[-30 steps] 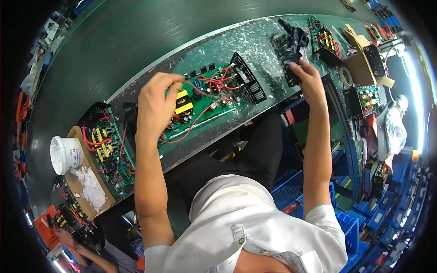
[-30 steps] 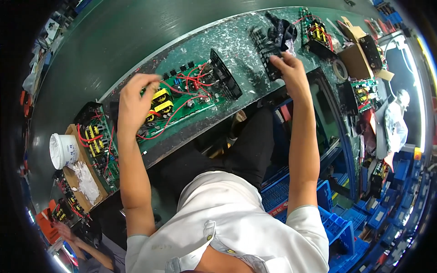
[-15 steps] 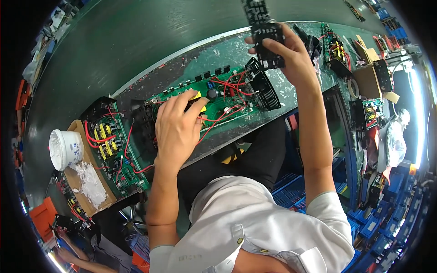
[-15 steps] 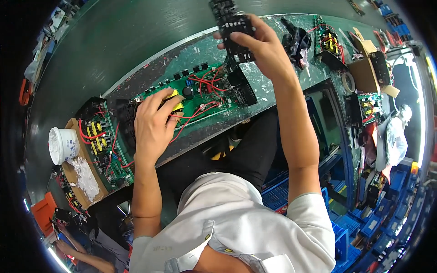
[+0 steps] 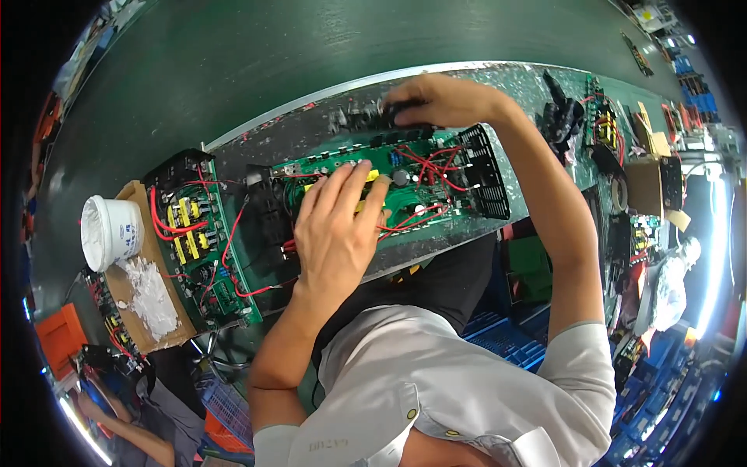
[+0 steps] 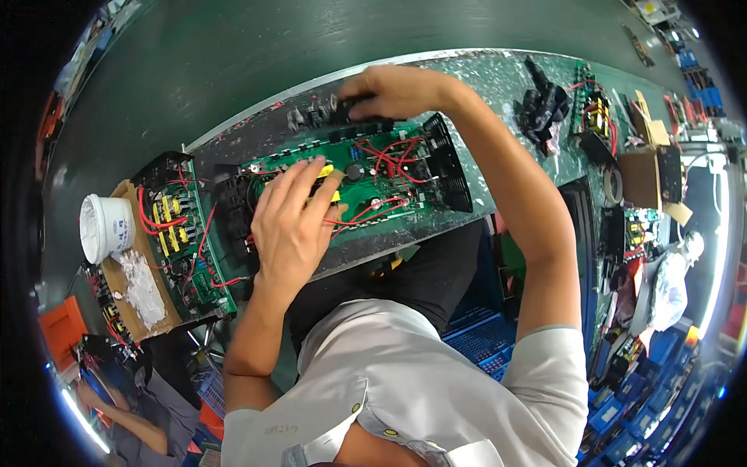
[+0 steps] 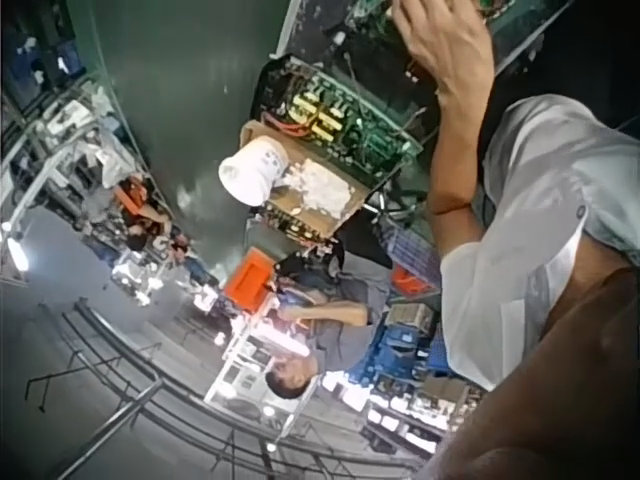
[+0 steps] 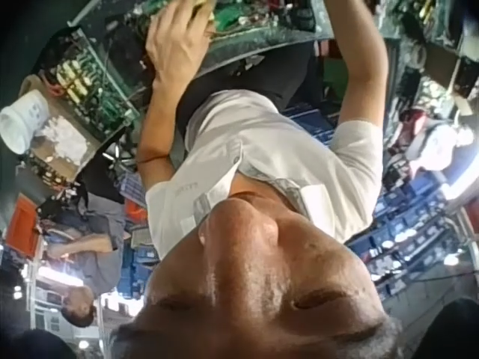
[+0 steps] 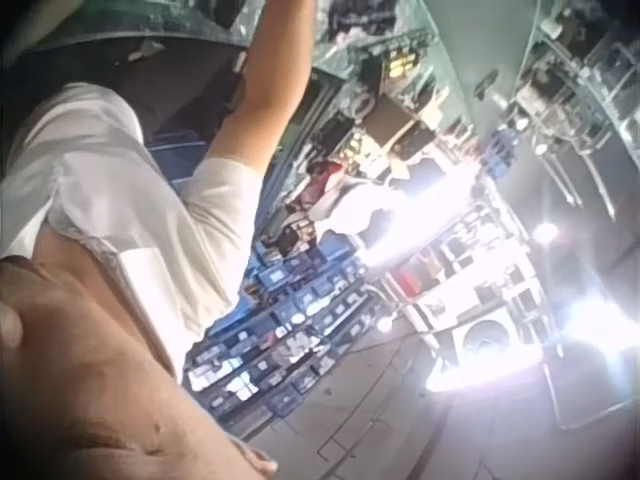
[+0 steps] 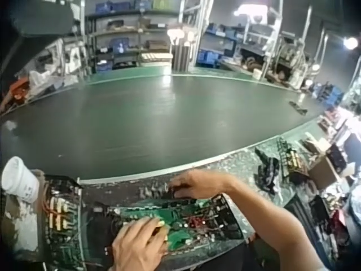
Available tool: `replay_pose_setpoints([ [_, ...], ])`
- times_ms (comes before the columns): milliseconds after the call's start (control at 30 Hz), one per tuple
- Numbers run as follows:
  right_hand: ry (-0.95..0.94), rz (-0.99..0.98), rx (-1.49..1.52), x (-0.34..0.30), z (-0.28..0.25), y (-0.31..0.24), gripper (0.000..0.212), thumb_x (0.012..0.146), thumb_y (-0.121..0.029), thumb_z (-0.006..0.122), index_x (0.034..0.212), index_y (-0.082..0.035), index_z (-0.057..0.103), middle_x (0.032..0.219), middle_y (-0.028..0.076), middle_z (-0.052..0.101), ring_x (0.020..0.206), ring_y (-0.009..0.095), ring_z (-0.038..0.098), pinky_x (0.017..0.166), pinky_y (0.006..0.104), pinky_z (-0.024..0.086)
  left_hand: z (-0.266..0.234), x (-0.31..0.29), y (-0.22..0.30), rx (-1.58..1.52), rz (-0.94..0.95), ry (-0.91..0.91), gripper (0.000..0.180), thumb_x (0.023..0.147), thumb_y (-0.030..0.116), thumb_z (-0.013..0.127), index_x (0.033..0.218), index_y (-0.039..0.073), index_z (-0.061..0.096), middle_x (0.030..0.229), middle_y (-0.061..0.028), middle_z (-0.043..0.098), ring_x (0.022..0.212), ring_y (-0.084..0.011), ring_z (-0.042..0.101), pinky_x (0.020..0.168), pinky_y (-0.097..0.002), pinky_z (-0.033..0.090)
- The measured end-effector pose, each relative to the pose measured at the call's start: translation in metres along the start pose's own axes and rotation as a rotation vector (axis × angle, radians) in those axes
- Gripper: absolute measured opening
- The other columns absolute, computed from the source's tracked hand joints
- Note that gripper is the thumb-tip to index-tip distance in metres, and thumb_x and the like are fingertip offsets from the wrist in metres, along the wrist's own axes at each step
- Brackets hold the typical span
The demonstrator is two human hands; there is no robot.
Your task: Assembling electronic components onto printed circuit boards on a factory assembly line.
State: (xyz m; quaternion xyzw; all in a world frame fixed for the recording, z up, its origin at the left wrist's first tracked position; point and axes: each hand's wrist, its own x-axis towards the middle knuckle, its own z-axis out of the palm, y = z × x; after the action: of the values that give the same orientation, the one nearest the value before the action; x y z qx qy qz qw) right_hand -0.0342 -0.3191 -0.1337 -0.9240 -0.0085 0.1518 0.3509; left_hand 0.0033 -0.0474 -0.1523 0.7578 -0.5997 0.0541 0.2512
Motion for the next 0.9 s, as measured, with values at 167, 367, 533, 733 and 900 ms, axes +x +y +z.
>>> replay_pose_setpoints([
  [167,-0.021,-0.128,0.200,0.000,0.008,0.006,0.023,0.093,-0.009,0.060,0.113,0.000,0.063,0.093,0.009,0.069,0.080,0.015,0.057,0.078,0.0318,0.048,-0.013,0.007,-0.003,-0.129,-0.105,-0.100,0.057,0.074,0.011,0.074,0.127,0.001,0.055,0.125,-0.0145,0.058,0.117,-0.0320,0.055,0.097,-0.0420,0.047],
  [367,-0.013,-0.076,0.164,-0.003,0.004,0.003,0.028,0.094,-0.011,0.061,0.119,0.001,0.062,0.098,0.010,0.069,0.084,0.015,0.059,0.081,0.0317,0.049,-0.020,0.011,-0.016,-0.148,-0.102,-0.208,0.058,0.075,0.018,0.076,0.127,0.003,0.056,0.124,-0.0100,0.058,0.115,-0.0284,0.053,0.102,-0.0470,0.038],
  [533,-0.019,0.013,0.194,-0.007,-0.001,0.007,0.032,0.094,-0.013,0.062,0.123,0.001,0.061,0.104,0.011,0.070,0.089,0.014,0.061,0.084,0.0309,0.050,-0.012,0.008,0.000,0.014,-0.094,-0.166,0.056,0.078,0.023,0.075,0.128,0.007,0.057,0.125,-0.0083,0.058,0.116,-0.0277,0.053,0.102,-0.0473,0.039],
  [733,-0.077,-0.057,0.180,0.007,0.007,0.002,0.031,0.094,-0.012,0.062,0.122,0.001,0.062,0.102,0.011,0.071,0.088,0.014,0.061,0.083,0.0308,0.050,-0.004,-0.001,0.000,0.122,-0.051,-0.093,0.055,0.078,0.028,0.074,0.127,0.008,0.059,0.128,-0.0071,0.059,0.115,-0.0292,0.055,0.100,-0.0489,0.041],
  [900,-0.034,-0.041,0.046,0.000,0.012,-0.010,0.029,0.092,-0.005,0.060,0.120,0.002,0.062,0.101,0.014,0.071,0.087,0.017,0.063,0.084,0.0327,0.050,0.003,-0.004,-0.005,0.137,0.011,-0.046,0.050,0.078,0.028,0.073,0.123,0.011,0.063,0.127,-0.0055,0.061,0.111,-0.0279,0.058,0.097,-0.0483,0.044],
])
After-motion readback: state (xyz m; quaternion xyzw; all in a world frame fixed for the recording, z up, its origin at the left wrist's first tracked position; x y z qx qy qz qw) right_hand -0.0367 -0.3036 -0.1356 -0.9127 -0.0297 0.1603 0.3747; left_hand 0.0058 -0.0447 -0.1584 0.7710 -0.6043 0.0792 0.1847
